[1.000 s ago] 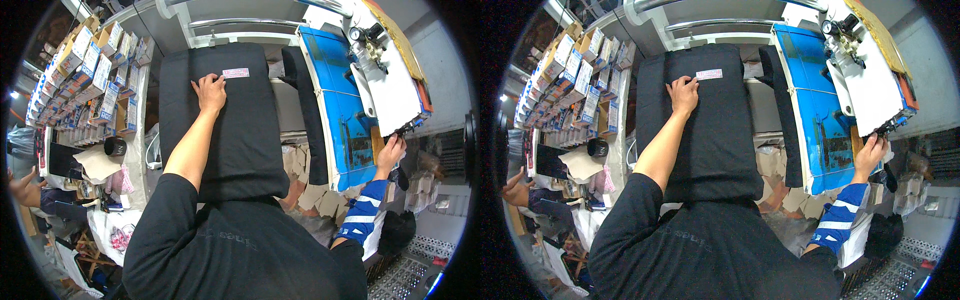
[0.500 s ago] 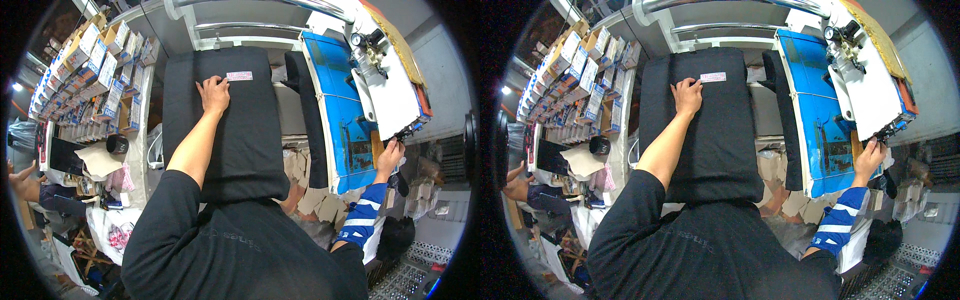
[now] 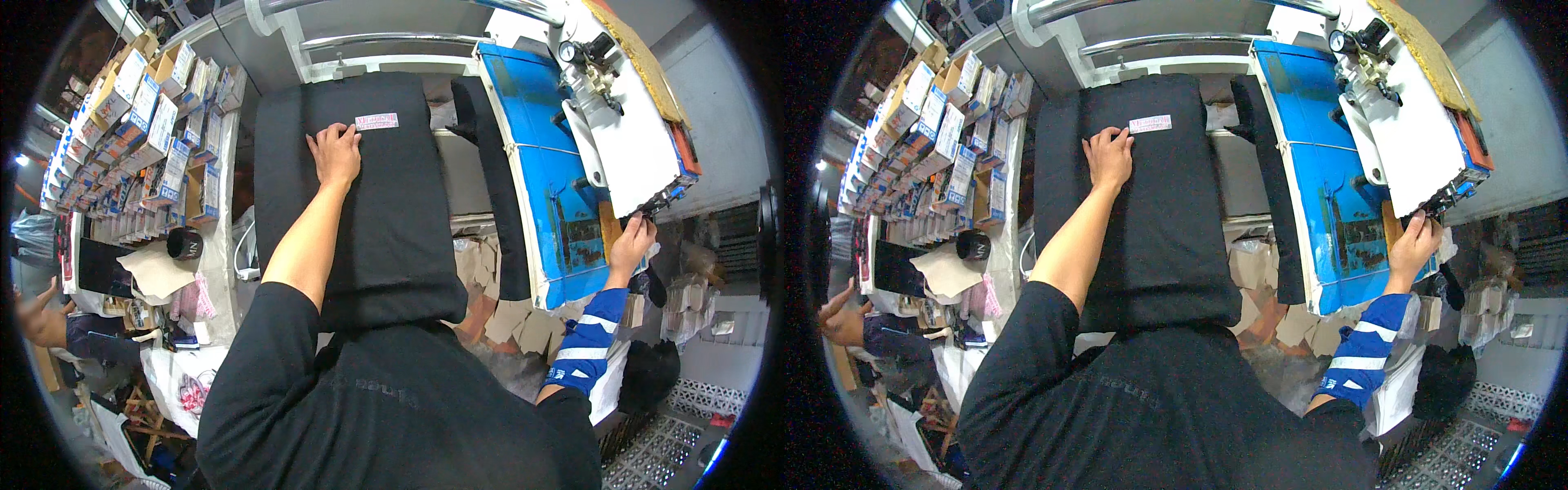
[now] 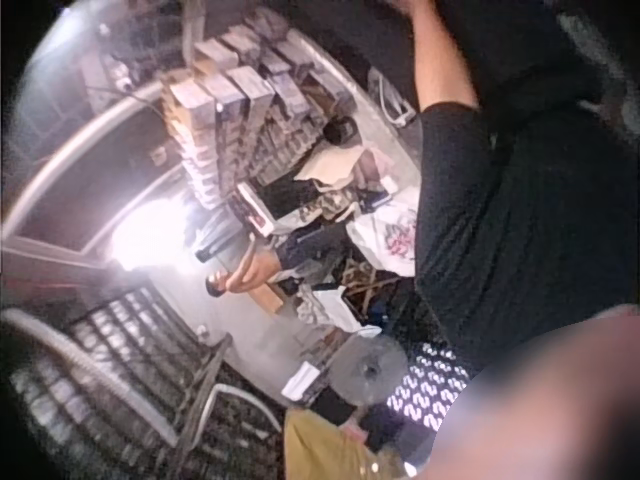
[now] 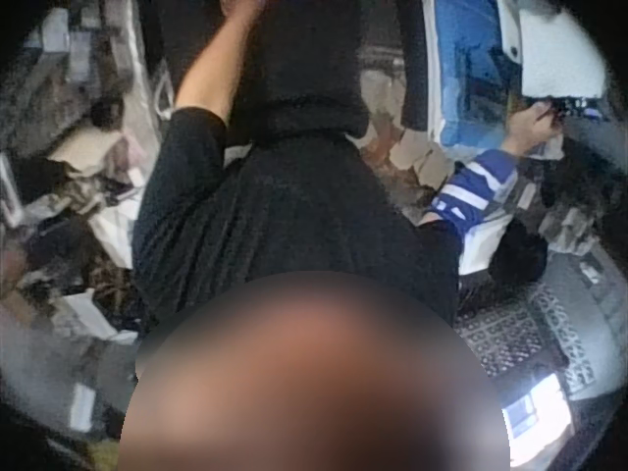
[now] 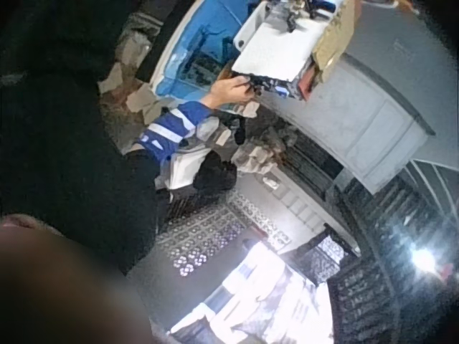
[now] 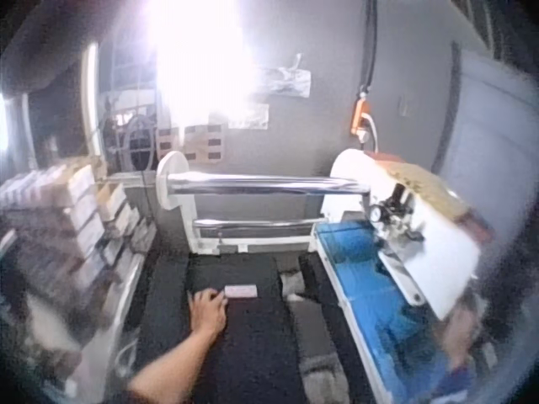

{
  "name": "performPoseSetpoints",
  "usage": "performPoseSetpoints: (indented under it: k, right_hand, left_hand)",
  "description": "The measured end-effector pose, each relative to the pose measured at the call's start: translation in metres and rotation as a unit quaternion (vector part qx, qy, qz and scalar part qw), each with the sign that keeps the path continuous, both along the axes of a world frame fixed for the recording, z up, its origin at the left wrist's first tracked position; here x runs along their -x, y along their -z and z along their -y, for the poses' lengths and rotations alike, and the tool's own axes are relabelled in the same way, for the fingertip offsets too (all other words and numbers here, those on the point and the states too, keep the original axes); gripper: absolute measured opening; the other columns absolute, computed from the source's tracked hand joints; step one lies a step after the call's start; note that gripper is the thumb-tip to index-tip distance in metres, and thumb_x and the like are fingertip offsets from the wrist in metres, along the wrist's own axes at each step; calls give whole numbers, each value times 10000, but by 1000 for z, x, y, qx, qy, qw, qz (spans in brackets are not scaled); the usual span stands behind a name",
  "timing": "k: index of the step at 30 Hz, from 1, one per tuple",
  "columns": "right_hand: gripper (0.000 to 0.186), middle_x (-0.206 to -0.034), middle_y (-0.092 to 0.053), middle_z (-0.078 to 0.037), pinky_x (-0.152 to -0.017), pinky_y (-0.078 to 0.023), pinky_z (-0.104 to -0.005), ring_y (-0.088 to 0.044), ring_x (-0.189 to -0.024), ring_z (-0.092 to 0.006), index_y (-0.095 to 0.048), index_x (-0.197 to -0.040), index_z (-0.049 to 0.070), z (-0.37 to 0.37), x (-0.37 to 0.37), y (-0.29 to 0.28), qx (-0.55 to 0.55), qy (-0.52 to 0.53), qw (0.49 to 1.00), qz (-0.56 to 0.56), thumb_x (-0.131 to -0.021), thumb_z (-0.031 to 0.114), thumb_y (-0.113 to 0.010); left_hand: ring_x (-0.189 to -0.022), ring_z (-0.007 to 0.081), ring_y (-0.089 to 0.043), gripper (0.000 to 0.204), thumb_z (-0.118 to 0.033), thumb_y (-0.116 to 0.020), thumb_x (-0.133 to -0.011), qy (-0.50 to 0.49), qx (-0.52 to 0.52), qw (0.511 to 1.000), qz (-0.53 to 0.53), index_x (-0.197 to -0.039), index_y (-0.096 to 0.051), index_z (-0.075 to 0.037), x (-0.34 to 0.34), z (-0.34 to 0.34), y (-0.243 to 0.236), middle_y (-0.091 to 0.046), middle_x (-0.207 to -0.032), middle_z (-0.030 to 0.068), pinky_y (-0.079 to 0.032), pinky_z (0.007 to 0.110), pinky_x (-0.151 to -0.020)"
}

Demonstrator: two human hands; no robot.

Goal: The person places black t-shirts onto a heat press, aligns printed transfer sheets on the shirts, and operates the press to apply the designs. The person then removes the finished shirts and places them on a nearby chair.

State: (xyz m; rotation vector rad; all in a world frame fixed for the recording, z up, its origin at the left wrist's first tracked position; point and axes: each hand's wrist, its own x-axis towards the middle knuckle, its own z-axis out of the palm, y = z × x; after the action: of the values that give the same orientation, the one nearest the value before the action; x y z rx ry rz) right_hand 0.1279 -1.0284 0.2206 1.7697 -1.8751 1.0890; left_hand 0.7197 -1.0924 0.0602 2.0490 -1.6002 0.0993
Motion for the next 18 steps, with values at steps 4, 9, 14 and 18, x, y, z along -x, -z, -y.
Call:
performPoseSetpoints:
  k: [4,9,14,18]
  right_hand:
    - [464,-1205,-587,-274,-1027,-387,-526,-511,-1148,-436,-681,-1146,-69,-1,-1,0,-3,9,1000,11,-1091,348,-483]
    - [492,-1279,-578,-265,-1066,-374,-524,-496,-1214,-424,-678,-1191,-52,0,4,5,-6,18,1000,10,-1101,389,-480]
    - [491,-1274,-595,-262,-1061,-377,-534,-499,-1212,-429,-678,-1195,-48,-2,6,6,-2,20,1000,1,-1103,387,-470]
    - [473,-1131,-653,-284,-1003,-404,-558,-543,-1127,-466,-688,-1114,-63,-11,-16,-16,-60,44,996,-44,-1097,357,-472]
  left_hand:
    - [-1293,268,-506,308,-324,-625,-1018,4,5,1000,0,-1270,-732,-184,1,1,-1,-612,-1273,18,-237,651,-1226]
    - [-1286,272,-507,305,-324,-621,-1020,2,3,1000,8,-1275,-730,-196,2,1,-2,-609,-1267,23,-236,647,-1230]
    - [-1286,276,-506,310,-316,-621,-1020,0,-8,1000,14,-1289,-723,-202,3,0,-3,-602,-1269,21,-229,647,-1233]
    - [-1287,276,-505,317,-313,-622,-1017,-1,-8,1000,17,-1302,-718,-209,1,-1,-3,-600,-1272,24,-232,644,-1232]
